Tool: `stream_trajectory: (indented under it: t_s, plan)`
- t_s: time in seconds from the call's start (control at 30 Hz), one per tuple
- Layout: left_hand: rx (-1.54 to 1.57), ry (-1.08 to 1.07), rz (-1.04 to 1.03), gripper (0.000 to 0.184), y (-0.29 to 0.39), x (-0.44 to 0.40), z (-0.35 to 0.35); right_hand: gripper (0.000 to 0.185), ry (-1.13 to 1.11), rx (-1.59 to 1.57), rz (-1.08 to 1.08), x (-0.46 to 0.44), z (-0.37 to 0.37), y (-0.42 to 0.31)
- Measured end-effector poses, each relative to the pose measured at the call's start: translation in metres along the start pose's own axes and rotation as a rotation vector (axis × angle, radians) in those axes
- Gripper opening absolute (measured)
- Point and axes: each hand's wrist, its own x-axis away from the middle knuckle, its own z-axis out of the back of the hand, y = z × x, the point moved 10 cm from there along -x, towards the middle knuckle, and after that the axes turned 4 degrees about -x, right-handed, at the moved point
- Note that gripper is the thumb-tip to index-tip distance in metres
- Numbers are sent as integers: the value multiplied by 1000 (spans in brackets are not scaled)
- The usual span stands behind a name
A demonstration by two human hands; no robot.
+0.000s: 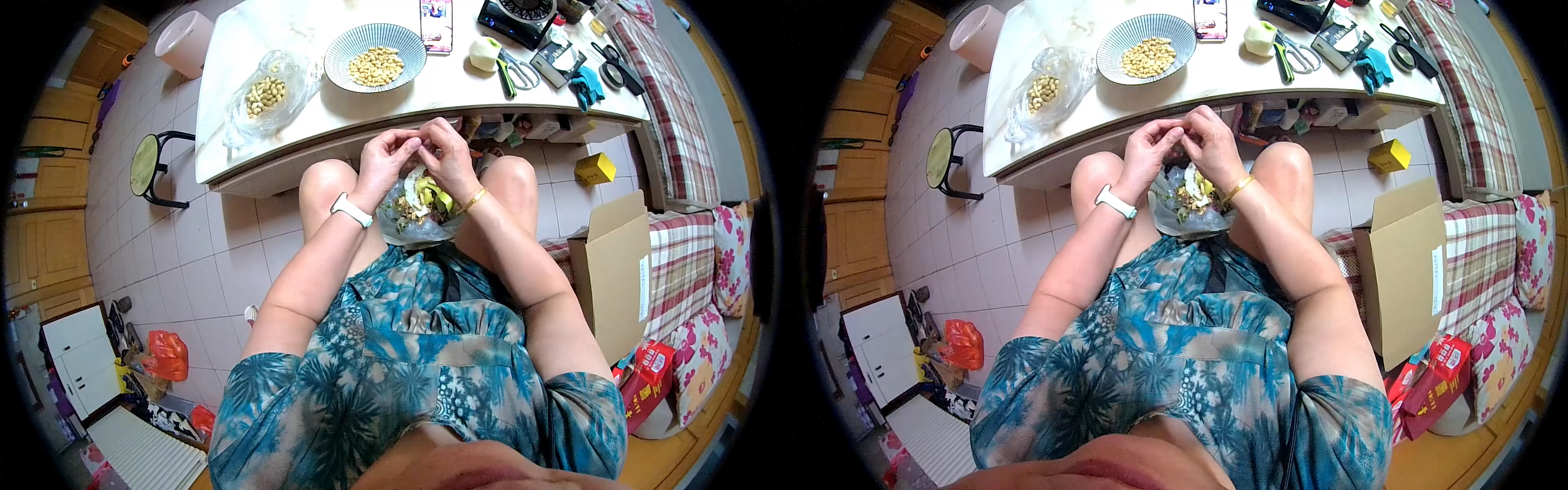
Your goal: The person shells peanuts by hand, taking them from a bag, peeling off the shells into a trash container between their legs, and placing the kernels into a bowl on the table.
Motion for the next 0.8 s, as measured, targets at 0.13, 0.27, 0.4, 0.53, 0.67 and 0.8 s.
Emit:
stream_trajectory:
  t_s: [0.13, 0.27, 0.4, 0.53, 0.67, 0.8]
  plan:
    - [-4, 7, -39, 25, 1, -1, 1, 15, 13, 23, 85, -1, 1, -7]
    - [67, 21, -92, 23, 7, 1, -2, 16, 22, 76, 171, -1, 3, -16]
    - [73, 9, -102, 24, 5, -2, -2, 16, 30, 9, 31, -1, 4, -7]
    - [152, 72, -136, 31, 14, -3, 2, 17, 59, -19, 4, -5, 5, -2]
    - [151, 65, -103, 35, 16, -3, 5, 17, 66, 150, 83, -6, 7, -10]
    - [97, 43, -102, 37, 11, -5, 5, 17, 39, 242, 110, -7, 7, -18]
